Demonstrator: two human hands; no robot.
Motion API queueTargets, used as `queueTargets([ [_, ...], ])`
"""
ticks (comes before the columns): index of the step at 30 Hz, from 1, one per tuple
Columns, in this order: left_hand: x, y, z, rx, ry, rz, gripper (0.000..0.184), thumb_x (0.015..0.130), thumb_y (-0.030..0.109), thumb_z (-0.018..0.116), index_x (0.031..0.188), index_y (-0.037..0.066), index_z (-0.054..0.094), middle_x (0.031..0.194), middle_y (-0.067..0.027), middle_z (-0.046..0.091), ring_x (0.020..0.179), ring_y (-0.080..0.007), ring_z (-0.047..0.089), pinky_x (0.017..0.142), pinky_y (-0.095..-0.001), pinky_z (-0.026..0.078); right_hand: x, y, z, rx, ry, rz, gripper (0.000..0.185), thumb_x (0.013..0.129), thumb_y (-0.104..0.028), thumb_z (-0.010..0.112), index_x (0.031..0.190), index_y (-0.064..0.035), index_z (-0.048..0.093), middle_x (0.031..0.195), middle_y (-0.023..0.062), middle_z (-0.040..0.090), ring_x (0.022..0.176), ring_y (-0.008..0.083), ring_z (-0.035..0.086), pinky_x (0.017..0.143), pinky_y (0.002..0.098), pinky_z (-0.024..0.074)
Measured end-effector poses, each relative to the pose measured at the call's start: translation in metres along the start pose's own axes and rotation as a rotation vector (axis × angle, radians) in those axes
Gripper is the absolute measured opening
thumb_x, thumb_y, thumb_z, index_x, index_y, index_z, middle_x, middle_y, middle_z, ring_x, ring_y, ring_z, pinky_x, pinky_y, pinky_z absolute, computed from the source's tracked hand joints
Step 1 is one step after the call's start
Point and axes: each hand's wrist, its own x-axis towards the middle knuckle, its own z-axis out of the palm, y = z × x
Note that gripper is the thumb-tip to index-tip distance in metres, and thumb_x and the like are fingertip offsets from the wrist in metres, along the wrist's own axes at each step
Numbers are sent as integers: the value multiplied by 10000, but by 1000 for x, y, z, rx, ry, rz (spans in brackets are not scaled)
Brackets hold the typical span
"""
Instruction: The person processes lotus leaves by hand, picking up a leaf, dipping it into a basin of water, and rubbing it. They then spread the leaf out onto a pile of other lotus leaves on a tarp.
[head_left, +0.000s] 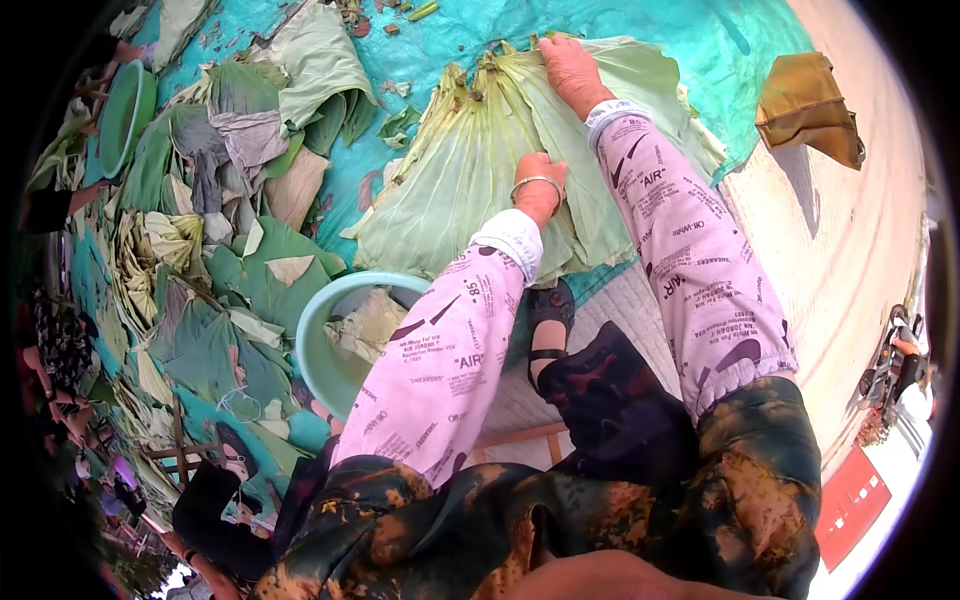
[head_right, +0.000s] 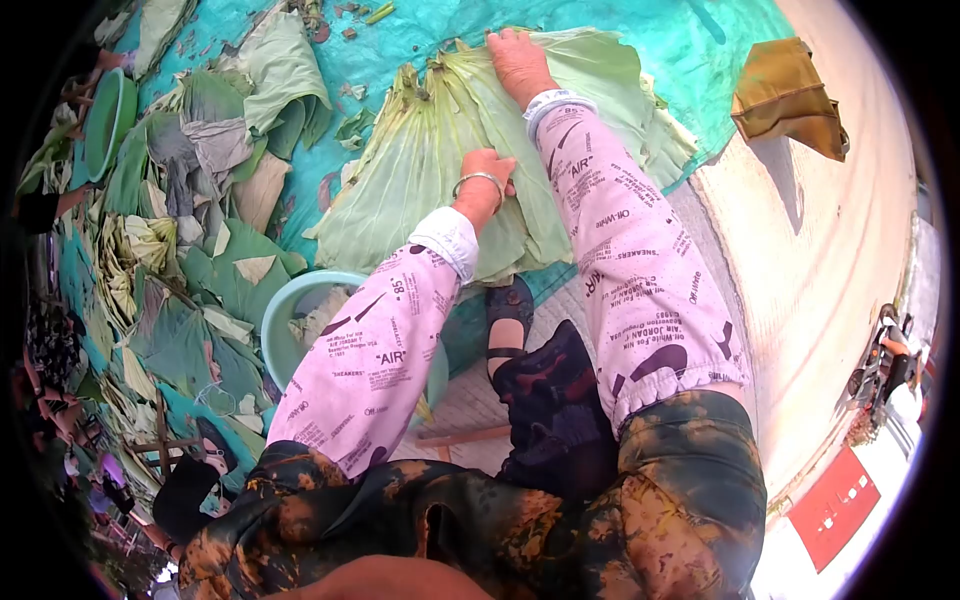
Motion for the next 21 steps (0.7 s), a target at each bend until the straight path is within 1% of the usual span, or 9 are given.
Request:
queueTargets([
  [3,-4,4,-1,-46,-38,-40,161,741,131,583,712,-22,540,563,-92,562,410,-195,561,361,-327,390,-11,5,21,48,146,130,179,794,-142,455,959,-86,492,971,108,526,929,293,516,717,405,455],
  [5,-17,7,1,-104,-45,-43,166,742,136,586,727,-24,543,567,-94,563,397,-194,546,358,-320,387,-21,8,5,119,19,251,343,821,-211,475,1127,-56,452,1156,132,478,1045,300,469,854,408,408],
  [7,4,-28,2,119,146,259,220,736,160,620,853,-9,543,687,-105,594,509,-211,576,460,-331,443,-23,9,6,146,82,277,392,817,-263,497,1142,-51,447,1184,136,463,1076,297,447,879,411,384],
  [9,-40,7,-16,403,364,451,392,703,172,666,1027,31,496,954,-126,576,791,-261,574,695,-352,459,-27,9,14,173,172,305,450,810,-307,512,1169,-47,433,1217,141,442,1119,294,413,916,413,341],
  [11,-42,7,-22,638,385,724,644,649,180,700,1202,93,382,1270,-129,380,1101,-309,427,881,-403,362,-32,6,11,217,237,347,507,807,-340,513,1207,-46,408,1256,144,411,1168,292,364,959,418,278],
  [13,-46,14,-18,813,321,875,744,628,189,716,1266,114,342,1338,-112,306,1210,-313,316,949,-439,287,-43,0,1,225,241,400,561,805,-372,510,1243,-46,379,1292,144,376,1205,298,317,986,443,215],
  [16,-25,6,-11,1044,166,828,875,624,229,727,1344,138,238,1413,-103,192,1294,-285,195,1007,-428,220,-55,-2,2,336,100,495,640,816,-426,486,1296,-38,318,1346,170,295,1262,328,234,1011,523,130],
  [18,-9,-7,-12,1218,103,731,884,634,275,719,1352,149,221,1418,-100,184,1297,-271,191,1017,-410,208,-56,1,13,332,23,513,657,823,-451,456,1311,-40,299,1368,171,266,1277,327,213,1011,524,132],
  [21,-6,-17,-12,1219,108,758,863,642,323,705,1346,146,239,1436,-97,131,1313,-246,155,1023,-385,190,-57,-3,17,388,0,525,652,812,-450,467,1294,-35,321,1362,167,279,1280,310,206,1018,518,127],
])
